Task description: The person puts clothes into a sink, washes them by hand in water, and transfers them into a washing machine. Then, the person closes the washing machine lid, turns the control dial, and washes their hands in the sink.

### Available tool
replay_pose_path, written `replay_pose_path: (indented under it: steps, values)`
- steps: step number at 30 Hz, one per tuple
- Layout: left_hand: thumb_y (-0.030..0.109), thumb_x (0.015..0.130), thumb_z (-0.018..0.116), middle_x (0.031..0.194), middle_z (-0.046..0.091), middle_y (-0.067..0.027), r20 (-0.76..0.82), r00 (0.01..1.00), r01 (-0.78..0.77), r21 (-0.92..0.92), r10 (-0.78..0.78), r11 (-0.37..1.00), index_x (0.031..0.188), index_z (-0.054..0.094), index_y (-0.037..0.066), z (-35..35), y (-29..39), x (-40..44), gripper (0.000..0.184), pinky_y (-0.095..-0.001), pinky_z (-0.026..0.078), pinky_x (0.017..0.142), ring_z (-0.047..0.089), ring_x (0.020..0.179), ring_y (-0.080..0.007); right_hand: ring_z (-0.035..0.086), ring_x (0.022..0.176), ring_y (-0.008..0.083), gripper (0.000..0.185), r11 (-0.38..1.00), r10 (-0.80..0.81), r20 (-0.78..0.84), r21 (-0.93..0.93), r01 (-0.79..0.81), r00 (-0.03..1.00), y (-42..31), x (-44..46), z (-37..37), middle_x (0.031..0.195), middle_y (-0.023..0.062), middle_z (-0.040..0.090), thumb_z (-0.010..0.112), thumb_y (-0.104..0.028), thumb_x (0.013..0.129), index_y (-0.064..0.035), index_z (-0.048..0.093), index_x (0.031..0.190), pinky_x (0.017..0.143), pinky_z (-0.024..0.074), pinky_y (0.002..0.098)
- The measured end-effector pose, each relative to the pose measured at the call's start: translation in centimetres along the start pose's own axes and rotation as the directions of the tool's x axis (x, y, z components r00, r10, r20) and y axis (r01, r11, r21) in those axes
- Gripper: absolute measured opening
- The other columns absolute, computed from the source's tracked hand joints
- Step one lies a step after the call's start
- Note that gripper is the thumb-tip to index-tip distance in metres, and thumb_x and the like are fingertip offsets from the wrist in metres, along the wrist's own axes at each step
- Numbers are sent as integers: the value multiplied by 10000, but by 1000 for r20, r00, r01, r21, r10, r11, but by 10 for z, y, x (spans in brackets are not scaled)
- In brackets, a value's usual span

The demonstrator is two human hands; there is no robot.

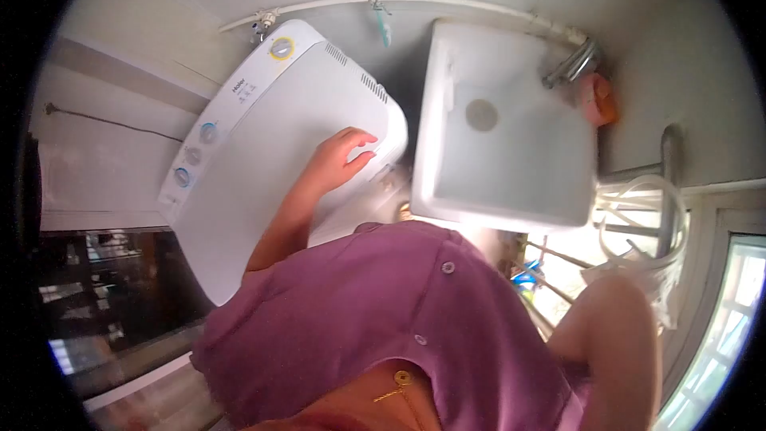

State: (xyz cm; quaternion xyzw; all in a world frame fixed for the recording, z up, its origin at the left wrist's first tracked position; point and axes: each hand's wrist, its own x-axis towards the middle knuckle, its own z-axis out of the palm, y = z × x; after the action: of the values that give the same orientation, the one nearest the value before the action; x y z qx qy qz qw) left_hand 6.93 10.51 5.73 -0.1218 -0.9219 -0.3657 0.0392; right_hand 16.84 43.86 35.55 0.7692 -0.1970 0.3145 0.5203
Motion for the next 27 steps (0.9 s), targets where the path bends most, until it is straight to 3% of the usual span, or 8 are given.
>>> replay_pose_path:
  steps: [4, 5, 6, 7, 10, 13, 21, 27]
  values:
    - [111, 824, 658, 998, 631, -98, -7, 1000, 0, -6, 0, 1000, 1035, 614, 51, -3, -4, -3, 224, -322, 497, 745, 624, 883, -242, 639, 962, 296, 513, 692, -329, 217, -607, 391, 919, -26, -15, -8, 1153, 208, 608, 382, -376, 992, 62, 524, 1219, 833, 533, 329]
    - [102, 819, 660, 992, 632, -101, -22, 999, -24, -7, 24, 1000, 1032, 615, 47, -3, -4, -2, 224, -323, 497, 746, 624, 882, -245, 629, 983, 273, 430, 919, -170, -197, -386, 83, 966, -28, -36, 1, 1164, 185, 604, 413, -307, 986, 33, 523, 1225, 834, 528, 312]
    - [93, 814, 661, 986, 632, -104, -27, 998, -55, -4, 54, 999, 1029, 616, 44, -3, -2, 0, 224, -324, 496, 747, 624, 881, -248, 614, 1010, 231, 352, 975, -40, -551, -205, -89, 833, -21, -48, 21, 1154, 167, 606, 450, -236, 975, 12, 536, 1209, 835, 519, 307]
    - [93, 814, 661, 986, 632, -104, -1, 995, -104, -23, 104, 994, 1029, 616, 44, -3, 2, 2, 224, -324, 496, 747, 624, 881, -248, 598, 1037, 189, 285, 994, 97, -818, 50, -97, 568, -13, -59, 42, 1144, 149, 609, 486, -165, 963, -10, 549, 1193, 837, 511, 303]
    - [76, 807, 664, 972, 631, -115, 33, 998, -56, -10, 56, 998, 1030, 616, 38, 2, 14, 3, 231, -325, 494, 754, 622, 878, -251, 591, 1046, 197, 294, 844, 518, -385, 375, -384, 764, -6, -49, 47, 1155, 151, 601, 496, -173, 953, -16, 548, 1196, 845, 505, 314]
    - [110, 822, 651, 987, 633, -113, 100, 994, -54, 5, 53, 999, 1028, 618, 58, 7, 14, -6, 215, -342, 501, 748, 625, 898, -274, 585, 1055, 205, 304, 755, 617, -120, 367, -543, 778, -2, -41, 54, 1165, 153, 594, 506, -180, 943, -22, 547, 1199, 853, 499, 324]
    - [133, 822, 654, 986, 630, -130, 82, 996, -26, -106, 35, 994, 1035, 618, 40, 23, -9, -13, 235, -360, 488, 786, 618, 901, -288, 567, 1078, 227, 332, 685, 662, -34, 432, -587, 749, -17, -46, 62, 1192, 158, 573, 532, -200, 917, -38, 545, 1207, 874, 482, 353]
    - [100, 812, 665, 958, 630, -146, 108, 987, -124, 69, 116, 990, 1048, 618, 29, 9, -3, -20, 251, -348, 495, 745, 617, 868, -272, 554, 1096, 243, 356, 527, 737, -62, 676, -515, 673, -9, -61, 91, 1212, 163, 558, 552, -215, 898, -50, 543, 1213, 889, 470, 374]
